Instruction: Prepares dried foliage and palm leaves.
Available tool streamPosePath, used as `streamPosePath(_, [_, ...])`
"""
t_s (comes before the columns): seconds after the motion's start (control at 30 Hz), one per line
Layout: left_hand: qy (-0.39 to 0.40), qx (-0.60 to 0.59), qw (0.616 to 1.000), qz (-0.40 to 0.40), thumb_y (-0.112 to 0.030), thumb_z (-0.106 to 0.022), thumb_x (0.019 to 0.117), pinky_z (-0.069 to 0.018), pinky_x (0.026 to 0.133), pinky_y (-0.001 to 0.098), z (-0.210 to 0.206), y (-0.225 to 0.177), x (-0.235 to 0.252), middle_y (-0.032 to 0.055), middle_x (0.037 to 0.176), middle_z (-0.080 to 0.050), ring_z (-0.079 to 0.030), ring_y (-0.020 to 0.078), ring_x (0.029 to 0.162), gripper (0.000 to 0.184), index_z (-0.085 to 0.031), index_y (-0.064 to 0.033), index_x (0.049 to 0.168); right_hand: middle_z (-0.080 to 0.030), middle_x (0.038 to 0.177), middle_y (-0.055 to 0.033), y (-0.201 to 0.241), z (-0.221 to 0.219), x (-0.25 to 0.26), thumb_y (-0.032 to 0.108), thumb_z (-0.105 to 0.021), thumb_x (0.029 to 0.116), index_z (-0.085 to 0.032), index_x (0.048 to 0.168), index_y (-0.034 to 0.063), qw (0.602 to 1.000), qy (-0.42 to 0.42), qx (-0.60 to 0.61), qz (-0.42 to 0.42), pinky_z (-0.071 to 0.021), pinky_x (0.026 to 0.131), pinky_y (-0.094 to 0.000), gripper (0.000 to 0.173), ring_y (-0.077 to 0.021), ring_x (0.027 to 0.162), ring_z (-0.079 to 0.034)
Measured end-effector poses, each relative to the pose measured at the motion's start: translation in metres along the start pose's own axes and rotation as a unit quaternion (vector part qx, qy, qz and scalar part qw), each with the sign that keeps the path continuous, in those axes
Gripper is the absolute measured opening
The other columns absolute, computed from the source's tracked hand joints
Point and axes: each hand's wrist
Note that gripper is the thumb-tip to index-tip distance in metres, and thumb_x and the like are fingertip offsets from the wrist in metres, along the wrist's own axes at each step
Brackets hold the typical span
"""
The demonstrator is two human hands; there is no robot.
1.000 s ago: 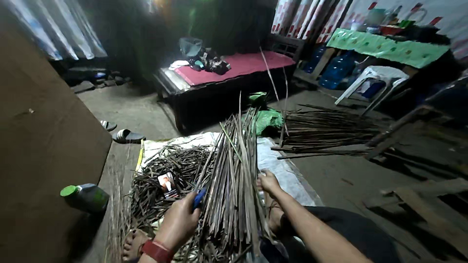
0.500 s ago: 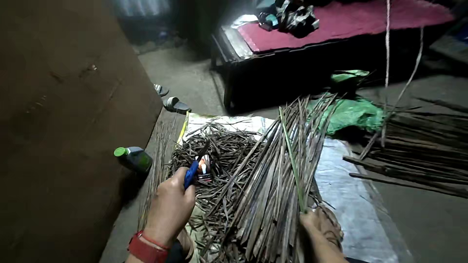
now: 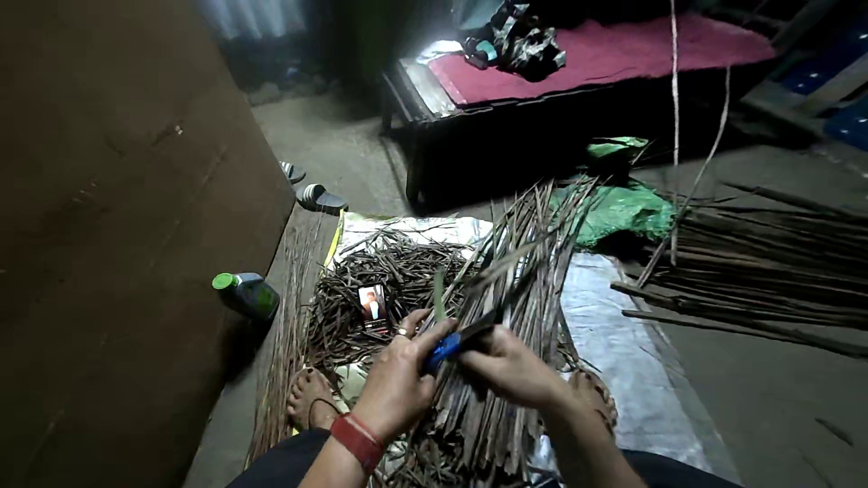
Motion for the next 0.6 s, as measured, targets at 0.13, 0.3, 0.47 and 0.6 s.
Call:
streamPosePath(0.13, [-0.064, -0.006, 0.997, 0.041, 0.005, -0.061, 0.0884, -0.0562, 0.091, 0.0474, 0.003, 0.010, 0.000, 0.0159, 0.112, -0.073, -0.071, 0.0276, 0.100, 0.038, -0.070, -0.0025, 0.125, -0.060, 0.075, 0.0045, -0.005, -0.025, 0.001, 0.018, -0.047, 0.1059, -0.061, 0.121, 0.0008, 0.992, 0.060, 0.107, 0.043, -0.0510, 0.050, -0.0205, 0.027, -0.0020, 0.054, -0.055])
streamPosePath(0.3, [-0.315, 0.043, 0.948, -0.010, -0.015, -0.060, 0.0995, -0.0558, 0.071, 0.0270, 0.041, 0.023, -0.005, 0.0086, 0.093, -0.073, -0.066, 0.0087, 0.076, 0.022, -0.074, -0.0011, 0.110, -0.071, 0.100, -0.0054, -0.079, -0.014, 0.062, 0.027, -0.030, 0.1086, -0.065, 0.115, 0.0000, 0.989, 0.051, 0.141, -0.011, -0.0588, 0.070, -0.0309, 0.045, -0.0125, 0.084, -0.069])
streamPosePath(0.47, [-0.369, 0.033, 0.928, -0.037, -0.018, -0.061, 0.0994, -0.0532, 0.085, 0.0153, 0.048, 0.025, -0.008, 0.0084, 0.106, -0.075, -0.068, -0.0003, 0.095, 0.026, -0.074, 0.0005, 0.112, -0.054, 0.146, -0.0247, -0.156, -0.053, 0.154, 0.008, -0.052, 0.1036, -0.057, 0.142, -0.0002, 0.951, 0.124, -0.264, -0.099, -0.0371, 0.116, -0.0544, 0.039, -0.0386, 0.138, -0.050])
streamPosePath(0.6, [-0.375, 0.049, 0.925, -0.043, -0.020, -0.060, 0.1020, -0.0526, 0.091, 0.0148, 0.055, 0.025, -0.012, 0.0110, 0.106, -0.074, -0.068, 0.0007, 0.101, 0.029, -0.073, 0.0037, 0.111, -0.040, 0.159, -0.0229, -0.189, -0.085, 0.177, 0.008, -0.065, 0.0955, -0.054, 0.149, 0.0100, 0.884, 0.184, -0.396, -0.167, -0.0265, 0.114, -0.0708, 0.055, -0.0490, 0.148, -0.031])
Point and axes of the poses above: each hand's wrist, its own x-axis towards the middle knuckle, its own z-axis out of the back of the hand, y = z × x
